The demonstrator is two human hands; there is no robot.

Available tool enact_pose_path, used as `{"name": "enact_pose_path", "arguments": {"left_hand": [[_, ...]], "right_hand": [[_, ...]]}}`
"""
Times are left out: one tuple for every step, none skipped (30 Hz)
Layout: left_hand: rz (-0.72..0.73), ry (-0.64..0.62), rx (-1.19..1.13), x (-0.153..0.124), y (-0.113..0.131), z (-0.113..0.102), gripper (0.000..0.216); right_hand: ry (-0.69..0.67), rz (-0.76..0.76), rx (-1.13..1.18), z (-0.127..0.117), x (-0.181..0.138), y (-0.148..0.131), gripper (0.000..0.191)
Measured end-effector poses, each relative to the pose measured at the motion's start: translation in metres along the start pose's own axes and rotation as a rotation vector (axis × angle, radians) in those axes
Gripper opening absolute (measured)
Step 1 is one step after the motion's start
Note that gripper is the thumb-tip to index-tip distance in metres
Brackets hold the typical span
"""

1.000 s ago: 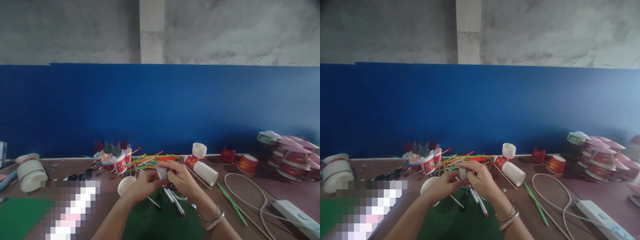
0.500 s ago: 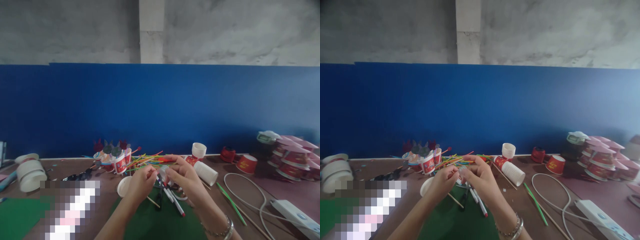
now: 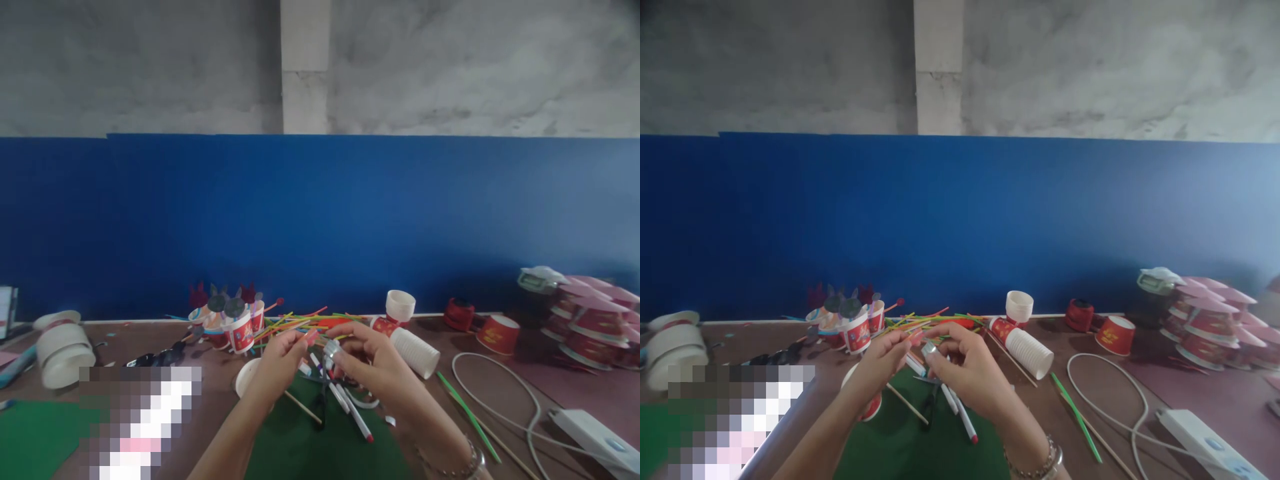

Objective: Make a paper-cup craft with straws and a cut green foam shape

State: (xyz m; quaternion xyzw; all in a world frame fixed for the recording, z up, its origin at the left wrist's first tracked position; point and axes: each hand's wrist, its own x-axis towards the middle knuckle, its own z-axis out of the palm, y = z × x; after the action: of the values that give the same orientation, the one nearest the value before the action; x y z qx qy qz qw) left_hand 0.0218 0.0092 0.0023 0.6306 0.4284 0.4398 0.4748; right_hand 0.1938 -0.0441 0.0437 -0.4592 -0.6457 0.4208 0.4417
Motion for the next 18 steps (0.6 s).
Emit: {"name": "enact_pose_path", "arguments": {"left_hand": [[-0.018,-0.004,-0.025,0.001,0.000,0.000,0.025],[-0.032,-0.007,-0.053,0.001,0.000,0.000,0.026],[-0.041,-0.009,-0.079,0.002,0.000,0.000,0.026],[-0.045,-0.008,-0.098,0.002,-0.001,0.000,0.027],[-0.044,-0.005,-0.109,0.003,-0.002,0.000,0.028],[-0.042,0.000,-0.110,0.003,-0.003,0.000,0.028],[-0.038,0.004,-0.107,0.004,-0.004,0.000,0.028],[-0.033,0.007,-0.106,0.004,-0.004,0.000,0.028],[-0.030,0.008,-0.109,0.004,-0.005,-0.001,0.027],[-0.030,0.008,-0.119,0.003,-0.005,-0.001,0.026],[-0.038,0.005,-0.131,0.002,-0.005,-0.001,0.025],[-0.054,0.002,-0.144,0.002,-0.004,-0.001,0.025],[-0.073,-0.003,-0.159,0.001,-0.002,-0.001,0.024],[-0.090,-0.011,-0.175,0.000,0.000,-0.001,0.024],[-0.098,-0.022,-0.190,-0.001,0.002,-0.001,0.024],[-0.093,-0.034,-0.203,-0.002,0.004,-0.002,0.023],[-0.076,-0.046,-0.216,-0.002,0.006,-0.002,0.022],[-0.053,-0.059,-0.228,-0.003,0.008,-0.002,0.022]], "right_hand": [[-0.009,0.002,-0.017,-0.001,0.000,0.002,0.029],[-0.016,0.006,-0.031,-0.001,0.001,0.004,0.030],[-0.023,0.011,-0.040,-0.002,0.001,0.006,0.031],[-0.028,0.017,-0.046,-0.002,0.002,0.008,0.032],[-0.034,0.023,-0.050,-0.003,0.003,0.010,0.032],[-0.040,0.028,-0.053,-0.003,0.003,0.011,0.033],[-0.041,0.030,-0.054,-0.003,0.004,0.012,0.033],[-0.041,0.033,-0.054,-0.003,0.004,0.013,0.033],[-0.040,0.038,-0.052,-0.003,0.005,0.014,0.032],[-0.036,0.044,-0.046,-0.003,0.005,0.014,0.032],[-0.034,0.054,-0.038,-0.003,0.005,0.013,0.032],[-0.033,0.065,-0.031,-0.003,0.005,0.013,0.032],[-0.037,0.076,-0.024,-0.004,0.005,0.012,0.033],[-0.039,0.087,-0.020,-0.004,0.006,0.012,0.033],[-0.040,0.097,-0.018,-0.004,0.006,0.012,0.033],[-0.040,0.108,-0.017,-0.004,0.007,0.012,0.033],[-0.041,0.116,-0.018,-0.005,0.008,0.013,0.032],[-0.040,0.119,-0.017,-0.005,0.010,0.015,0.032]]}}
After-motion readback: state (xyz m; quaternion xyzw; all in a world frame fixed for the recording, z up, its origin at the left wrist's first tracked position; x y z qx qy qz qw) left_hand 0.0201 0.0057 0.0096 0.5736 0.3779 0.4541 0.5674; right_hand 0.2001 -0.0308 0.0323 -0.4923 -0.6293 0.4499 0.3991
